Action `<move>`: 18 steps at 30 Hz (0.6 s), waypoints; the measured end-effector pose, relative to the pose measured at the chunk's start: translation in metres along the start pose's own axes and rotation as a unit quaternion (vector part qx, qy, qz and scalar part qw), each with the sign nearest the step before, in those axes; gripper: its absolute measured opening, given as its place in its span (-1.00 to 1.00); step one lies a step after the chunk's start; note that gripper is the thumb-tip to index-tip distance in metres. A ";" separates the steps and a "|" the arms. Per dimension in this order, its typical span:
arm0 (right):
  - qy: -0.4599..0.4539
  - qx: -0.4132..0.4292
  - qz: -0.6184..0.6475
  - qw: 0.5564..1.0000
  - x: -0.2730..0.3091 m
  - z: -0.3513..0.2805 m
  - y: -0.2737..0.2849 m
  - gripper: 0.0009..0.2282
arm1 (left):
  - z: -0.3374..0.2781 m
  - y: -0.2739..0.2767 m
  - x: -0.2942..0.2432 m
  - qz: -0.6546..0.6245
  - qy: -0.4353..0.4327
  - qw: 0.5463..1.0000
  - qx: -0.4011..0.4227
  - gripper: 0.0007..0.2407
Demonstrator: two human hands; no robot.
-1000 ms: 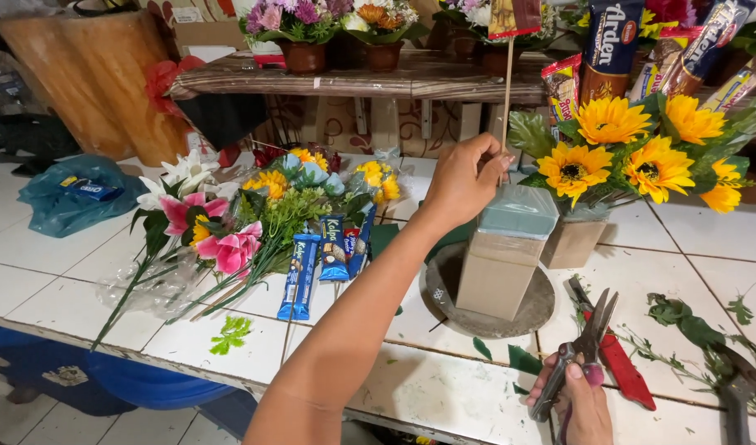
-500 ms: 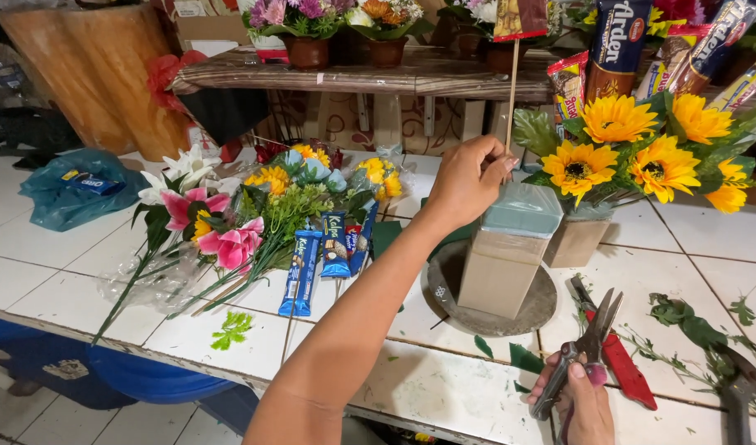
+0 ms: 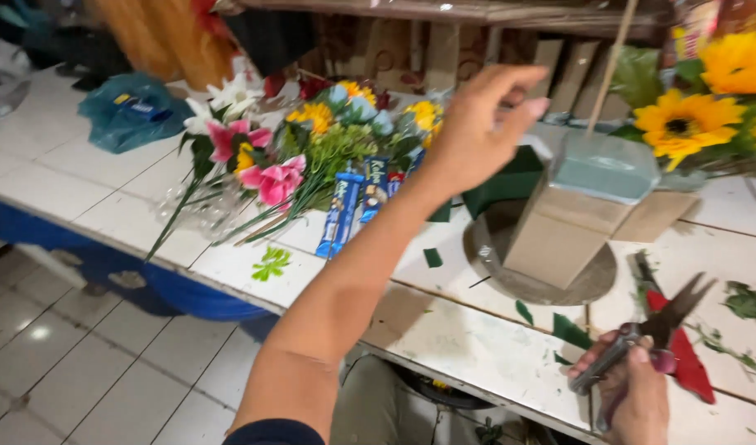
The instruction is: The person assembles a decorative bouquet by attaching packaged snacks to wooden skewers and inserting them into a floral foam block. They use pliers to cut the skewers to the desired length and arrange the items alongside artificial flowers.
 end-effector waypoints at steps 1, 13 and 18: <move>-0.008 0.007 0.001 1.000 -0.016 0.005 0.011 -0.63 | -0.013 0.028 0.000 0.007 0.007 1.000 -0.003 -0.73; 0.000 -0.028 -0.053 0.998 -0.007 -0.005 0.004 -0.56 | -0.196 0.099 0.122 0.269 0.375 0.873 0.156 -0.71; 0.045 -0.054 -0.080 0.994 0.028 -0.030 -0.035 -0.51 | -0.211 0.086 0.159 0.349 0.387 0.833 0.189 -0.70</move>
Point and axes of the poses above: each hand's wrist, its own z-axis towards the middle knuckle, its own y-axis out of the back of the hand, x = y × z, the point moved 5 cm from there along z, towards the middle knuckle, and after that the axes turned 6 degrees about y, right-handed, at the moved point
